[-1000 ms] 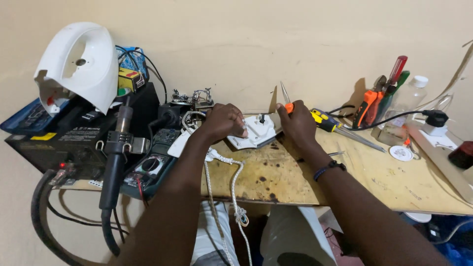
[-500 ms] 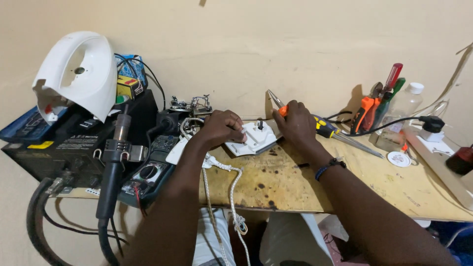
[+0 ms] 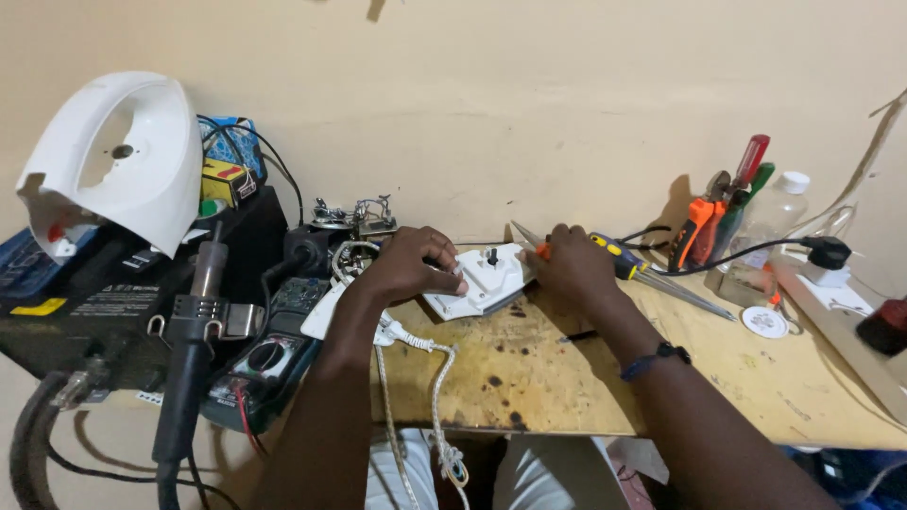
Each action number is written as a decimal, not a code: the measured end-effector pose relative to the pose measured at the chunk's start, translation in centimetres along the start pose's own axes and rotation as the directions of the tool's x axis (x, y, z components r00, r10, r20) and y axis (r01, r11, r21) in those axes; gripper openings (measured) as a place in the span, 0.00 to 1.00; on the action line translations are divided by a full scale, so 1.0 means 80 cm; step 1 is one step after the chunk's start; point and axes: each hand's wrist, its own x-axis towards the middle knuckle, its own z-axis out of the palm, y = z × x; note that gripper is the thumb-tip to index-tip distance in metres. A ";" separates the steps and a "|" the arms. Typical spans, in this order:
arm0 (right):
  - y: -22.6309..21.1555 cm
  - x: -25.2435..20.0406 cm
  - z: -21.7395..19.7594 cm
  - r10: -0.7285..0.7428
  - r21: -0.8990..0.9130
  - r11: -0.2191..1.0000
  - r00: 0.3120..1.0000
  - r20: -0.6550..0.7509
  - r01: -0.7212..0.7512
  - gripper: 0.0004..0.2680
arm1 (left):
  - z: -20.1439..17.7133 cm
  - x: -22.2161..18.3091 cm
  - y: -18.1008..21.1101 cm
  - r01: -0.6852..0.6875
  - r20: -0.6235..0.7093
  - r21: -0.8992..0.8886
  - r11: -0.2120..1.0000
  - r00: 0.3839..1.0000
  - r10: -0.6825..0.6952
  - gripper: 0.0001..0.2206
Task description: Reassembling the internal wiring and plastic housing of an electric iron on a repair bench.
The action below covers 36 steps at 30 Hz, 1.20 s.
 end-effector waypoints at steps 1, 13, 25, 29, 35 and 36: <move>-0.001 -0.002 -0.011 -0.005 0.002 1.000 1.000 -0.005 0.005 0.24 | -0.001 0.004 -0.005 -0.001 -0.006 0.005 1.000 1.000 0.001 0.13; -0.014 -0.008 -0.054 -0.162 -0.164 0.973 0.987 -0.001 0.160 0.16 | 0.010 -0.011 0.005 0.059 0.001 -0.227 0.972 0.998 -0.060 0.09; -0.083 0.002 0.007 -0.580 0.416 0.708 0.806 -0.116 0.570 0.03 | 0.019 -0.008 -0.007 0.056 -0.005 -0.189 0.980 0.998 -0.058 0.13; -0.079 0.012 0.014 -0.570 0.461 0.684 0.809 -0.145 0.565 0.01 | 0.003 -0.001 0.002 0.015 -0.046 -0.233 0.972 0.999 -0.027 0.11; -0.079 -0.003 0.007 -0.563 0.527 0.637 0.807 -0.181 0.562 0.02 | 0.000 -0.004 0.001 -0.033 -0.064 -0.283 0.959 0.998 0.016 0.09; -0.081 -0.006 -0.001 -0.543 0.578 0.617 0.820 -0.179 0.535 0.03 | -0.001 -0.003 0.000 -0.046 -0.069 -0.287 0.957 0.997 0.028 0.09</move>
